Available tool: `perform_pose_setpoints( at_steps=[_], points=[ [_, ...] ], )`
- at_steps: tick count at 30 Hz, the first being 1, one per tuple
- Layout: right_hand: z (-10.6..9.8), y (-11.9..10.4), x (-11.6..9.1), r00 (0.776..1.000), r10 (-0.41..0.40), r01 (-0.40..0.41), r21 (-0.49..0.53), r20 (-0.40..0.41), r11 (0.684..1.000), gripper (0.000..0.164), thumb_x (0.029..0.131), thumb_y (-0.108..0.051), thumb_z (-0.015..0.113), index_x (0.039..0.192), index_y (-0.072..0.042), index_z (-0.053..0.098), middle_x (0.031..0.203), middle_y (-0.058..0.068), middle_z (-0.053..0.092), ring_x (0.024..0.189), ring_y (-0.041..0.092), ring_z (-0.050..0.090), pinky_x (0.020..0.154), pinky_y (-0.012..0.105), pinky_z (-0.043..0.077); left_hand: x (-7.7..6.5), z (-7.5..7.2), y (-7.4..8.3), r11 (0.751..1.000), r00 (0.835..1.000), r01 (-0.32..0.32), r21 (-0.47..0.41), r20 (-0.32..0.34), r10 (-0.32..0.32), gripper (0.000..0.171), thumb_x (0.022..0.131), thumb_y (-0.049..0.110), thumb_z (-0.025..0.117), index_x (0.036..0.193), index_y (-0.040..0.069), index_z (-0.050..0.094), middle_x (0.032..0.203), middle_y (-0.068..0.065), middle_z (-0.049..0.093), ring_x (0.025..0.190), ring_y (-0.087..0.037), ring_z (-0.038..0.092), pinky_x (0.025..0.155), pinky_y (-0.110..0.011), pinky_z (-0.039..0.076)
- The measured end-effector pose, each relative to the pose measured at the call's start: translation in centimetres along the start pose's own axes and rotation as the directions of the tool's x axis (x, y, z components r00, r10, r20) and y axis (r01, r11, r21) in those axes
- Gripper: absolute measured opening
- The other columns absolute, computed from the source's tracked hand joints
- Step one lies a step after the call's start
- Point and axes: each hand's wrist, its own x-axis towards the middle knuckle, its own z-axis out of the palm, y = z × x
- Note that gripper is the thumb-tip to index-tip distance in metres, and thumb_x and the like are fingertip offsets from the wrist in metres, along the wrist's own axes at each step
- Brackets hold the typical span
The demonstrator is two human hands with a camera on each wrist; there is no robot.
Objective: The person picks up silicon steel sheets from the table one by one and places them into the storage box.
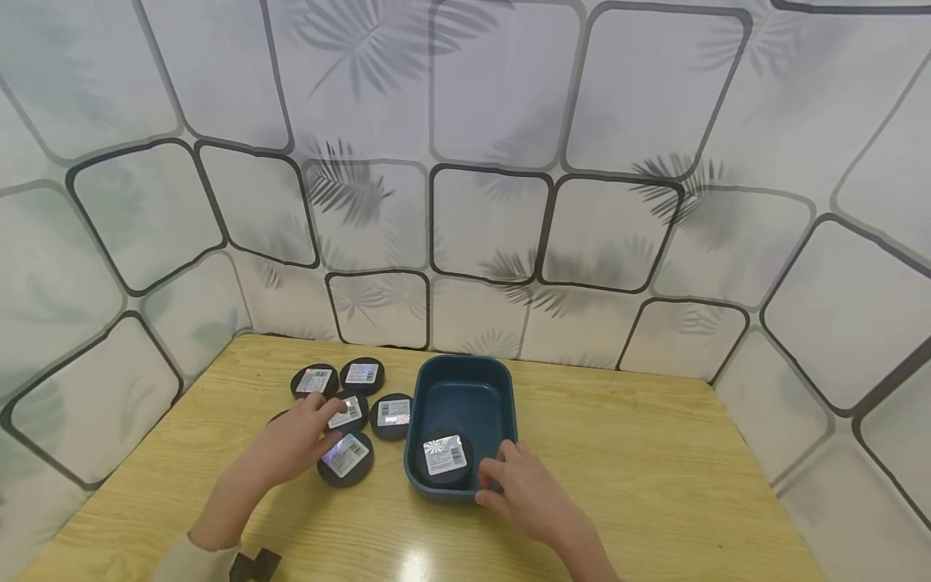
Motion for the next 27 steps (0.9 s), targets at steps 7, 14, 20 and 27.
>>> perform_pose_setpoints(
  at_steps=[7,14,20,27],
  points=[
    [0.0,0.1,0.1,1.0,0.008,-0.008,0.016,0.01,1.0,0.014,0.091,-0.029,0.071,0.085,-0.029,0.059,0.085,-0.004,0.04,0.078,0.012,0.035,0.067,0.025,0.033,0.1,0.3,-0.3,0.995,0.991,0.088,-0.039,0.102,-0.084,0.035,0.093,0.021,0.069,0.125,0.01,0.06,0.101,-0.01,0.054,0.086,-0.025,0.053,0.071,-0.041,0.049],
    [0.0,0.2,0.1,1.0,0.01,-0.011,0.023,0.014,1.0,0.014,0.091,-0.031,0.071,0.085,-0.03,0.059,0.085,-0.003,0.04,0.078,0.012,0.035,0.066,0.025,0.033,0.1,1.0,-0.1,0.986,0.975,0.137,-0.1,0.188,-0.116,0.051,0.091,0.033,0.071,0.132,0.01,0.052,0.107,-0.017,0.051,0.095,-0.034,0.056,0.071,-0.05,0.051],
    [0.0,0.2,0.1,1.0,0.008,-0.008,0.019,0.013,1.0,0.014,0.091,-0.03,0.071,0.085,-0.03,0.059,0.084,-0.003,0.041,0.077,0.012,0.036,0.066,0.025,0.034,0.2,1.9,0.2,0.978,0.959,0.19,-0.091,0.229,-0.165,0.066,0.087,0.044,0.074,0.137,0.01,0.048,0.12,-0.026,0.05,0.099,-0.042,0.059,0.072,-0.054,0.052],
    [0.0,0.2,0.1,1.0,0.006,-0.007,0.019,0.008,1.0,0.015,0.091,-0.029,0.072,0.084,-0.03,0.059,0.084,-0.003,0.042,0.076,0.011,0.036,0.066,0.025,0.034,0.3,2.8,0.9,0.981,0.965,0.183,-0.07,0.201,-0.166,0.069,0.083,0.041,0.078,0.137,0.011,0.049,0.123,-0.026,0.048,0.102,-0.048,0.056,0.072,-0.056,0.052]
  ],
)
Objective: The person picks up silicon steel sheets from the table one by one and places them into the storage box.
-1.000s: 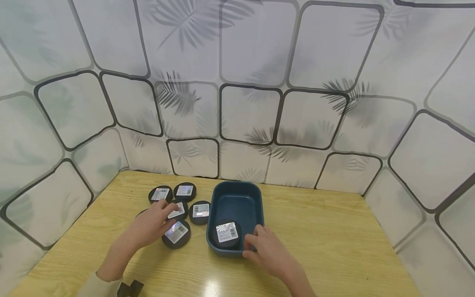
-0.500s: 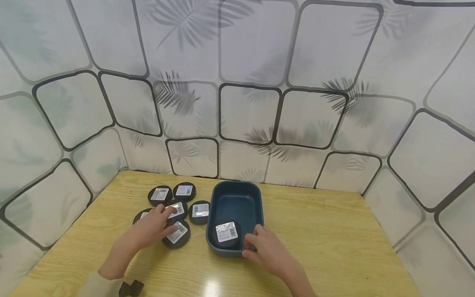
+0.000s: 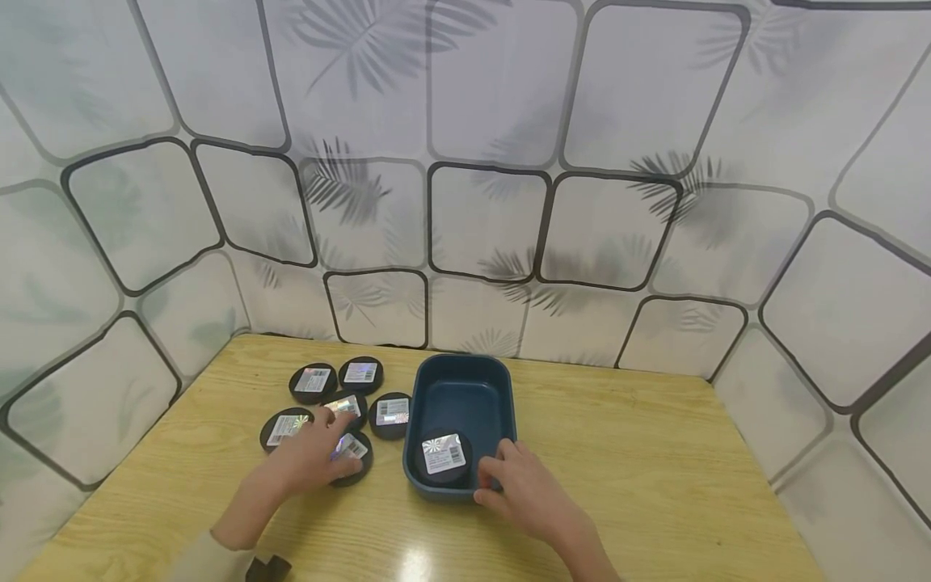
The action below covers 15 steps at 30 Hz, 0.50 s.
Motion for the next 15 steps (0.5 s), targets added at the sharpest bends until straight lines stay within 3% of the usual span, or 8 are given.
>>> perform_pose_setpoints(
  at_steps=[15],
  points=[
    [-0.11,-0.06,0.13,1.0,-0.005,0.005,-0.018,0.006,1.0,0.015,0.091,-0.029,0.071,0.083,-0.028,0.058,0.084,-0.009,0.047,0.078,0.01,0.039,0.068,0.025,0.037,0.16,0.79,0.27,0.999,0.998,-0.035,-0.028,0.048,0.036,0.085,0.078,0.036,0.084,0.147,0.016,0.037,0.133,-0.026,0.042,0.111,-0.048,0.052,0.071,-0.054,0.053]
  ],
)
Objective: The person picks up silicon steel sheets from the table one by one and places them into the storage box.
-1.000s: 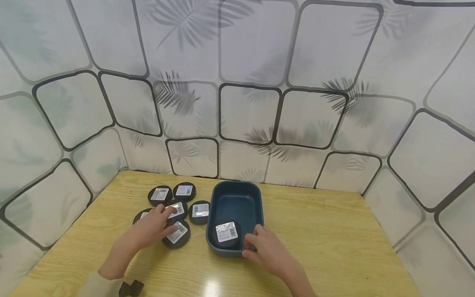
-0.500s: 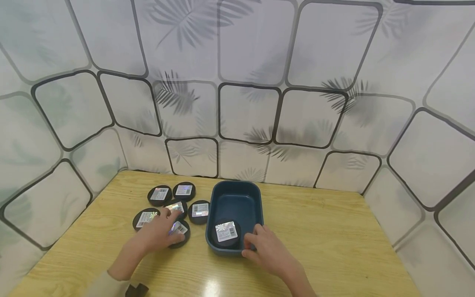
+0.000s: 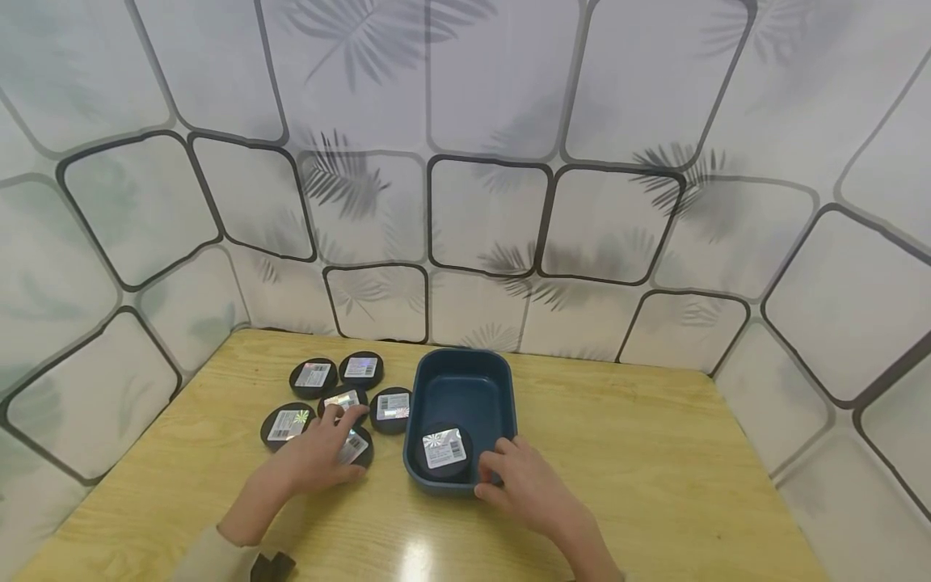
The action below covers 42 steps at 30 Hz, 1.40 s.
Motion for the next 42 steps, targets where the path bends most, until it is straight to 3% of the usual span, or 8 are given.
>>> perform_pose_setpoints(
  at_steps=[9,18,26,33,42],
  points=[
    [-0.1,-0.2,0.0,1.0,0.012,-0.012,-0.016,-0.001,1.0,0.014,0.091,-0.03,0.071,0.085,-0.028,0.059,0.085,-0.01,0.048,0.079,0.009,0.04,0.069,0.026,0.039,-0.1,-0.2,0.1,1.0,1.0,0.007,-0.007,0.012,-0.007,0.085,0.078,0.034,0.084,0.147,0.017,0.037,0.133,-0.025,0.042,0.112,-0.048,0.051,0.07,-0.053,0.053],
    [0.2,-0.1,-0.9,0.995,-0.073,0.066,-0.098,-0.064,0.993,0.014,0.088,-0.016,0.074,0.09,-0.023,0.062,0.086,-0.011,0.046,0.079,0.006,0.041,0.069,0.026,0.043,0.0,0.1,0.3,1.0,1.0,0.004,-0.008,0.01,-0.003,0.085,0.079,0.034,0.084,0.148,0.017,0.036,0.133,-0.024,0.041,0.111,-0.046,0.051,0.069,-0.052,0.052],
    [1.9,0.5,-1.5,0.945,-0.247,0.182,-0.287,-0.213,0.941,0.033,0.076,0.006,0.075,0.09,-0.021,0.061,0.083,-0.009,0.041,0.075,0.008,0.038,0.065,0.025,0.04,0.0,0.1,0.3,1.0,1.0,0.014,-0.006,0.011,-0.014,0.086,0.078,0.035,0.084,0.148,0.017,0.037,0.134,-0.025,0.041,0.112,-0.045,0.051,0.071,-0.052,0.053],
    [2.5,0.1,-1.1,0.968,-0.166,0.105,-0.295,-0.19,0.95,0.036,0.079,0.01,0.072,0.09,-0.021,0.057,0.082,-0.009,0.037,0.075,0.009,0.034,0.065,0.022,0.036,0.1,0.3,0.2,1.0,1.0,0.024,-0.007,0.009,-0.024,0.085,0.079,0.036,0.083,0.148,0.017,0.037,0.136,-0.025,0.041,0.113,-0.044,0.05,0.072,-0.053,0.053],
    [2.4,-0.4,-1.0,0.977,-0.12,0.071,-0.262,-0.177,0.963,0.036,0.081,0.011,0.069,0.087,-0.02,0.053,0.082,-0.009,0.036,0.075,0.01,0.032,0.064,0.021,0.033,0.0,0.0,0.5,1.0,1.0,0.024,-0.007,0.004,-0.024,0.085,0.079,0.035,0.083,0.148,0.017,0.037,0.135,-0.025,0.042,0.113,-0.045,0.051,0.071,-0.054,0.053]
  ],
)
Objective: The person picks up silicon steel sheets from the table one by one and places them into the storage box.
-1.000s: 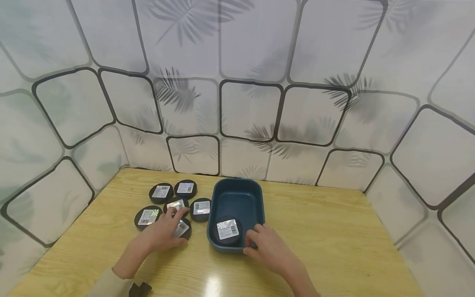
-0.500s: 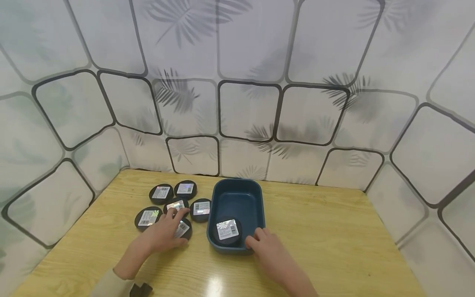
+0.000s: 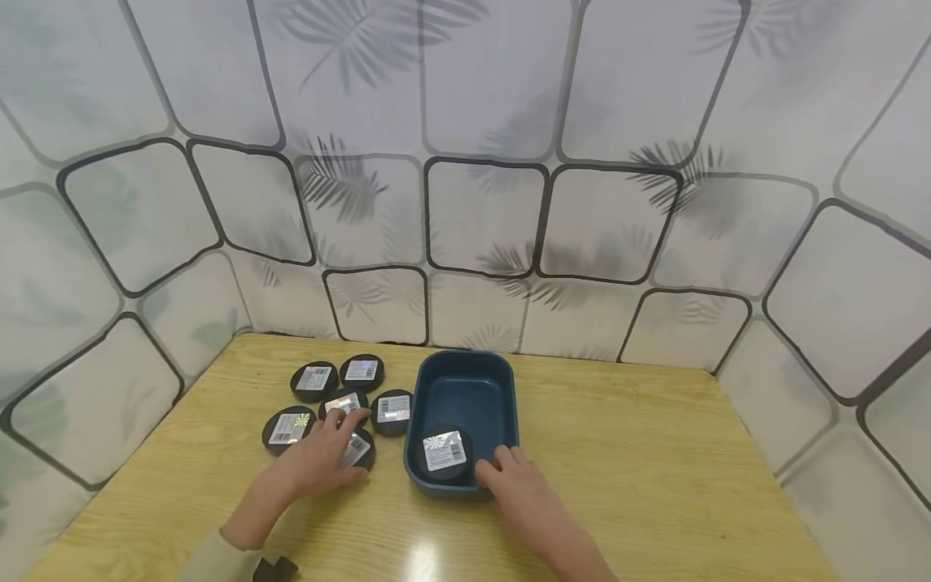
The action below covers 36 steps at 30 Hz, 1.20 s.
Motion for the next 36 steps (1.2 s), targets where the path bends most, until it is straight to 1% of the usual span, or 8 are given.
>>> perform_pose_setpoints(
  at_steps=[4,8,16,19,24,28,32,36],
  points=[
    [0.0,0.0,0.0,1.0,-0.003,0.003,0.003,-0.006,1.0,0.037,0.081,0.012,0.069,0.087,-0.02,0.053,0.081,-0.009,0.036,0.074,0.009,0.033,0.064,0.021,0.034,0.0,0.1,0.0,1.0,1.0,0.0,-0.003,0.002,0.0,0.084,0.08,0.035,0.083,0.148,0.017,0.037,0.135,-0.024,0.042,0.113,-0.044,0.051,0.071,-0.053,0.053],
    [0.2,0.1,-0.1,0.999,-0.028,0.028,-0.013,-0.031,1.0,0.038,0.079,0.012,0.071,0.085,-0.02,0.052,0.08,-0.009,0.034,0.073,0.009,0.031,0.064,0.021,0.033,0.2,0.3,-0.1,1.0,1.0,0.001,0.0,-0.007,-0.001,0.083,0.079,0.034,0.083,0.148,0.018,0.038,0.134,-0.023,0.043,0.11,-0.042,0.051,0.071,-0.052,0.053],
    [0.2,0.2,-0.1,0.998,-0.042,0.042,-0.016,-0.038,0.999,0.038,0.078,0.012,0.072,0.085,-0.021,0.053,0.08,-0.009,0.034,0.072,0.008,0.031,0.064,0.021,0.032,0.4,0.5,-0.2,0.999,0.999,-0.044,-0.009,-0.021,0.044,0.087,0.076,0.032,0.083,0.149,0.018,0.037,0.131,-0.023,0.045,0.108,-0.043,0.053,0.071,-0.05,0.052],
    [0.1,0.2,-0.1,0.999,-0.038,0.038,-0.013,-0.03,0.999,0.038,0.078,0.012,0.072,0.086,-0.021,0.053,0.08,-0.009,0.034,0.072,0.008,0.031,0.064,0.021,0.033,0.6,0.3,-0.2,0.998,0.998,-0.062,-0.005,-0.029,0.062,0.087,0.076,0.032,0.081,0.15,0.018,0.036,0.132,-0.022,0.045,0.108,-0.042,0.053,0.071,-0.048,0.052],
    [0.1,0.2,-0.2,0.999,-0.03,0.03,-0.001,-0.017,1.0,0.038,0.078,0.013,0.071,0.086,-0.021,0.053,0.08,-0.009,0.035,0.073,0.008,0.032,0.065,0.021,0.033,0.8,-0.4,-0.2,0.996,0.994,-0.088,0.0,-0.065,0.087,0.086,0.076,0.03,0.077,0.15,0.017,0.035,0.132,-0.021,0.046,0.108,-0.041,0.054,0.069,-0.046,0.052],
    [0.2,0.3,-0.3,0.999,-0.032,0.033,0.008,-0.018,0.999,0.038,0.078,0.012,0.071,0.086,-0.021,0.053,0.081,-0.01,0.034,0.073,0.008,0.031,0.065,0.021,0.033,0.8,-1.0,-0.1,0.996,0.993,-0.09,0.004,-0.079,0.09,0.085,0.078,0.033,0.076,0.151,0.018,0.034,0.133,-0.02,0.046,0.108,-0.037,0.054,0.074,-0.045,0.052],
    [0.4,0.5,-0.3,0.997,-0.055,0.055,0.005,-0.047,0.998,0.038,0.077,0.013,0.07,0.085,-0.02,0.052,0.081,-0.009,0.033,0.073,0.009,0.031,0.065,0.021,0.032,0.8,-1.7,0.1,0.993,0.986,-0.118,0.004,-0.12,0.118,0.083,0.08,0.033,0.075,0.15,0.018,0.034,0.133,-0.019,0.046,0.106,-0.035,0.053,0.075,-0.044,0.051],
    [0.4,0.6,-0.2,0.994,-0.074,0.074,-0.001,-0.075,0.997,0.04,0.075,0.015,0.07,0.085,-0.019,0.052,0.08,-0.009,0.032,0.073,0.009,0.03,0.065,0.021,0.032,1.4,-2.4,0.4,0.983,0.968,-0.182,0.0,-0.179,0.179,0.08,0.082,0.033,0.075,0.149,0.018,0.036,0.131,-0.018,0.046,0.106,-0.035,0.053,0.075,-0.044,0.051]
  ],
)
